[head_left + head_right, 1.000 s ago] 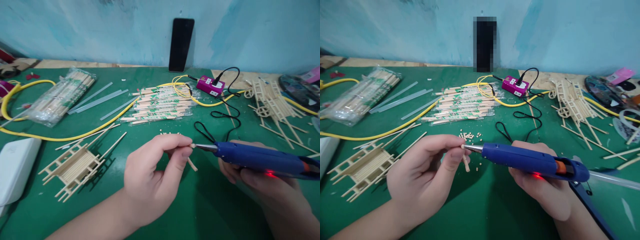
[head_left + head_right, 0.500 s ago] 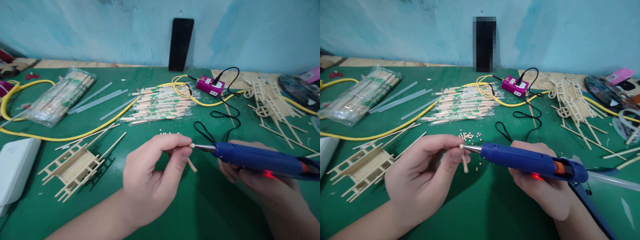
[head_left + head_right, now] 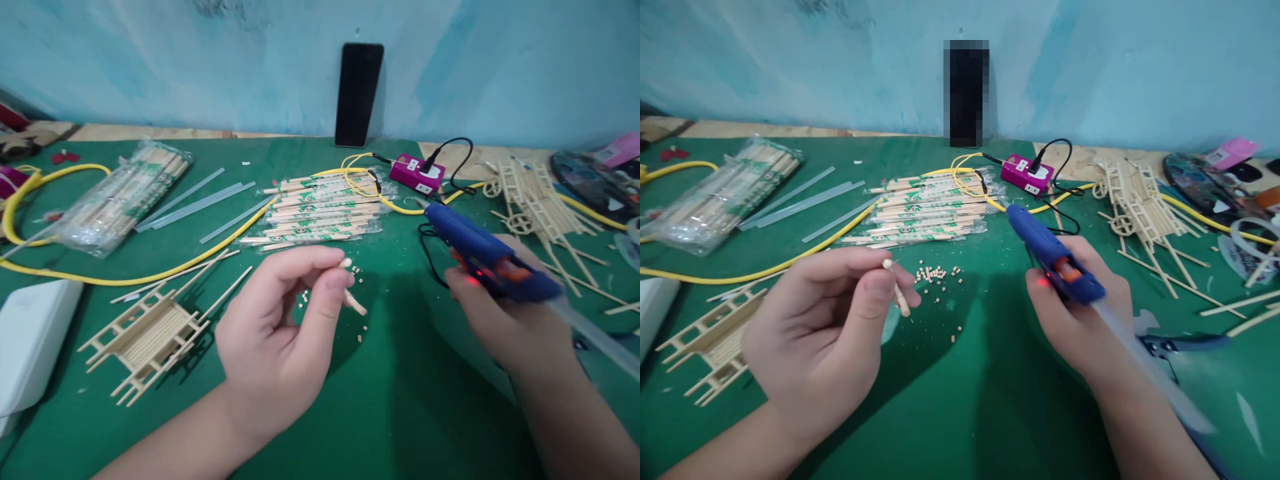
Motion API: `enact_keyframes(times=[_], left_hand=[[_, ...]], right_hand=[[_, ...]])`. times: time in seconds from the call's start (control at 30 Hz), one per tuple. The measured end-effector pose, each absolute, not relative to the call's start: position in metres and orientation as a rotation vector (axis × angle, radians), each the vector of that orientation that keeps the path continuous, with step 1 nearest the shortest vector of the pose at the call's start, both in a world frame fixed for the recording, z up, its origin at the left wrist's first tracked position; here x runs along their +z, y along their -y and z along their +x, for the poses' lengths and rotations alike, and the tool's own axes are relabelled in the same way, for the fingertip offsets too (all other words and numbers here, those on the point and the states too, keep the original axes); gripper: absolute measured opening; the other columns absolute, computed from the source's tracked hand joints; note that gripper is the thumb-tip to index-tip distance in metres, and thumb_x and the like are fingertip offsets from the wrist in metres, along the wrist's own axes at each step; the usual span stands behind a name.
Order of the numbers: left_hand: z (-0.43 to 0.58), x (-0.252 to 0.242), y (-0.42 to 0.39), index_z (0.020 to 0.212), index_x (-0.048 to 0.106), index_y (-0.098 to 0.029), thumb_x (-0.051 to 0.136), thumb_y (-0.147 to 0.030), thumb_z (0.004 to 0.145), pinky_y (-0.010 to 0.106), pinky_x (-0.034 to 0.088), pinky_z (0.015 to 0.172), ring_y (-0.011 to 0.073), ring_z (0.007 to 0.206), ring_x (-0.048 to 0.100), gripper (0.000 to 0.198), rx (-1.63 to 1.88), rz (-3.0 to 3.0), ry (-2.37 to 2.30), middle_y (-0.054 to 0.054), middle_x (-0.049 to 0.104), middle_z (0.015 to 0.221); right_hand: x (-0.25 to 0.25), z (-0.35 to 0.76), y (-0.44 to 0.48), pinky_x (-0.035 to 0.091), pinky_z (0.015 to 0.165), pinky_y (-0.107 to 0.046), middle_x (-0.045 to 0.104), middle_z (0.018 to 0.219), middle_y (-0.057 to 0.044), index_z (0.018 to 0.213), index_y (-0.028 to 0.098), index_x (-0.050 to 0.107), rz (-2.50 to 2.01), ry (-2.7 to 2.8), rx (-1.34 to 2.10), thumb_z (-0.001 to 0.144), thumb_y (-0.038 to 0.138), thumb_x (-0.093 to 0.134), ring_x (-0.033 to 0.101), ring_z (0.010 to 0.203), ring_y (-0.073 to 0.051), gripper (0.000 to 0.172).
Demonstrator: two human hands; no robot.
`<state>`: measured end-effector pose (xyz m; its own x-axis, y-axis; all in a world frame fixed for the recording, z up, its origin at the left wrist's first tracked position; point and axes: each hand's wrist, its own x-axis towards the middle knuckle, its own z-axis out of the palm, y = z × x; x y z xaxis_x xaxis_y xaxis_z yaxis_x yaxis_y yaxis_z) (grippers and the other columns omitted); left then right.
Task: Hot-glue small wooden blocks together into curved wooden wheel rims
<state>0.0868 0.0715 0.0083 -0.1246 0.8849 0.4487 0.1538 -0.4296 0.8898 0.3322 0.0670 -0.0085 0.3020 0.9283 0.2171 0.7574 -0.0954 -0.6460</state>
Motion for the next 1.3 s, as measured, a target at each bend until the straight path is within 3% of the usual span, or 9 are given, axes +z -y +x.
enact_keyframes(times=[0.13,0.23,0.33,0.53,0.63,0.77,0.93,1.1,1.3], left_hand=[[0.089,0.006,-0.074,0.113,0.079,-0.024,0.076,-0.015,0.106,0.028,0.069,0.066,0.0143,0.071,0.079,0.011,1.541,1.511,-1.126,0.001,0.082,0.089],[0.089,0.005,-0.077,0.110,0.079,-0.023,0.076,-0.015,0.106,0.028,0.070,0.067,0.0137,0.070,0.079,0.009,1.548,1.458,-1.090,0.000,0.081,0.086],[0.086,0.006,-0.085,0.107,0.079,-0.021,0.079,-0.019,0.105,0.025,0.069,0.067,0.0124,0.068,0.079,0.003,1.574,1.363,-1.095,0.001,0.080,0.085],[0.078,0.005,-0.102,0.104,0.078,-0.019,0.083,-0.026,0.104,0.022,0.069,0.062,0.0116,0.064,0.079,0.008,1.594,1.160,-1.082,0.000,0.080,0.082],[0.074,0.002,-0.108,0.104,0.077,-0.019,0.084,-0.027,0.103,0.022,0.069,0.061,0.0119,0.064,0.079,0.010,1.598,1.083,-1.052,0.000,0.080,0.083],[0.073,-0.001,-0.111,0.103,0.076,-0.019,0.084,-0.029,0.102,0.022,0.067,0.060,0.0124,0.064,0.078,0.013,1.574,0.993,-1.029,0.001,0.080,0.082],[0.076,0.007,-0.106,0.103,0.074,-0.017,0.080,-0.024,0.103,0.020,0.066,0.063,0.0105,0.064,0.078,0.009,1.535,0.954,-1.032,-0.001,0.078,0.081],[0.080,0.016,-0.098,0.101,0.074,-0.017,0.076,-0.012,0.100,0.019,0.066,0.065,0.0097,0.063,0.076,0.005,1.474,0.918,-1.047,-0.003,0.077,0.077],[0.087,0.019,-0.086,0.099,0.074,-0.018,0.077,-0.015,0.101,0.019,0.067,0.065,0.0107,0.063,0.078,0.005,1.278,0.823,-0.997,-0.003,0.078,0.075]], right_hand=[[-0.010,0.341,-0.084,0.042,0.054,-0.036,0.061,0.063,0.000,0.128,0.026,0.069,-2.178,1.627,0.070,0.093,0.030,0.065,0.057,0.051,-0.026,0.036],[-0.024,0.349,-0.093,0.054,0.070,-0.046,0.076,0.090,-0.014,0.133,0.018,0.068,-2.140,1.799,0.040,0.089,0.024,0.060,0.070,0.079,-0.037,0.045],[-0.041,0.356,-0.096,0.057,0.092,-0.057,0.077,0.112,-0.024,0.137,0.010,0.068,-2.097,1.909,0.011,0.091,0.021,0.055,0.071,0.103,-0.046,0.049],[-0.047,0.366,-0.086,0.056,0.109,-0.062,0.072,0.128,-0.023,0.149,0.010,0.067,-1.977,2.077,-0.017,0.091,0.018,0.060,0.069,0.123,-0.047,0.060],[-0.031,0.363,-0.074,0.054,0.115,-0.062,0.071,0.136,-0.023,0.144,0.010,0.071,-1.906,2.127,-0.040,0.090,0.012,0.056,0.067,0.129,-0.046,0.056],[-0.004,0.333,-0.058,0.061,0.103,-0.051,0.078,0.121,-0.014,0.130,0.017,0.076,-1.612,2.239,0.042,0.102,0.012,0.055,0.073,0.115,-0.034,0.035],[0.005,0.285,-0.052,0.059,0.077,-0.044,0.074,0.105,-0.008,0.117,0.021,0.079,-1.233,2.696,0.617,0.107,0.008,0.057,0.069,0.095,-0.028,0.027],[-0.008,0.282,-0.052,0.053,0.074,-0.043,0.071,0.100,-0.007,0.106,0.019,0.078,-1.199,2.723,0.620,0.105,0.004,0.061,0.065,0.089,-0.027,0.023],[-0.021,0.288,-0.049,0.048,0.071,-0.040,0.071,0.094,-0.006,0.093,0.019,0.073,-1.094,2.724,0.437,0.100,0.001,0.068,0.061,0.081,-0.025,0.021]])
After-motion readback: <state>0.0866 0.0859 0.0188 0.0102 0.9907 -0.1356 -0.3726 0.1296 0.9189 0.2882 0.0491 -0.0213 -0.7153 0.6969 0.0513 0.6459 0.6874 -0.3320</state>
